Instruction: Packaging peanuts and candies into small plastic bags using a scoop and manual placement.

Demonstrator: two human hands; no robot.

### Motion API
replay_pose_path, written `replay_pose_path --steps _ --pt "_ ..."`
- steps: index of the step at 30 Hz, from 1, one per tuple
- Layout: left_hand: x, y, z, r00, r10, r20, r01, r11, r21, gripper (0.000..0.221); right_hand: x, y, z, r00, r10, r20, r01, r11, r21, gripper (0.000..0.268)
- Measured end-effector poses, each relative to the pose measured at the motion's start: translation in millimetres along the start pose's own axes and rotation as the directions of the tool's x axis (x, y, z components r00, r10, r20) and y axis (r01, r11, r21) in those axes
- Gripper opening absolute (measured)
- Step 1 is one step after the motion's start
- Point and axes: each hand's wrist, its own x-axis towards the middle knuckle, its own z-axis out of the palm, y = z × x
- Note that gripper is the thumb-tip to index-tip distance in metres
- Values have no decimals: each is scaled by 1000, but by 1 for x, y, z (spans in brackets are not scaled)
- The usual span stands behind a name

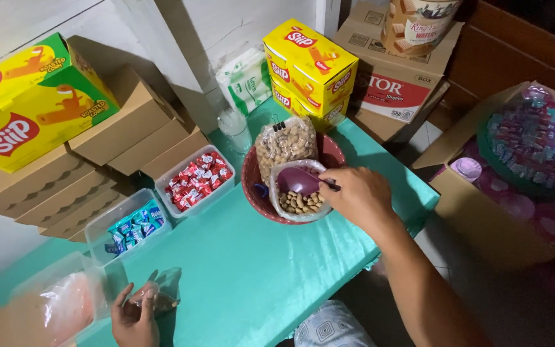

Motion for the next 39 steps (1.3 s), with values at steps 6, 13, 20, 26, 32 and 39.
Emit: replay_pose_path --steps 6,13,20,26,32,39 --pt "2 -6 -3 1000 28 10 -28 1000 10 44 2 6 6 998 -57 -27 56 998 -18 33" --pt "-1 4 -3 999 20 25 -20 1000 7 43 -8 1 -12 1000 0 -18 -2 992 -130 25" --pt "1 -2 -3 999 31 35 -30 999 -40 44 -9 -4 -11 999 5 42 -1 996 -91 24" --pt "-1 9 -4 999 -32 34 30 998 54 44 -7 11 -9 998 -56 20 55 997 45 20" --pt "0 5 -5 999 -12 52 13 1000 -26 44 -9 8 -20 997 -64 39 57 985 163 15" --pt "-4 17 -4 998 -38 41 38 999 3 43 -11 6 -21 999 -16 45 7 980 200 24"
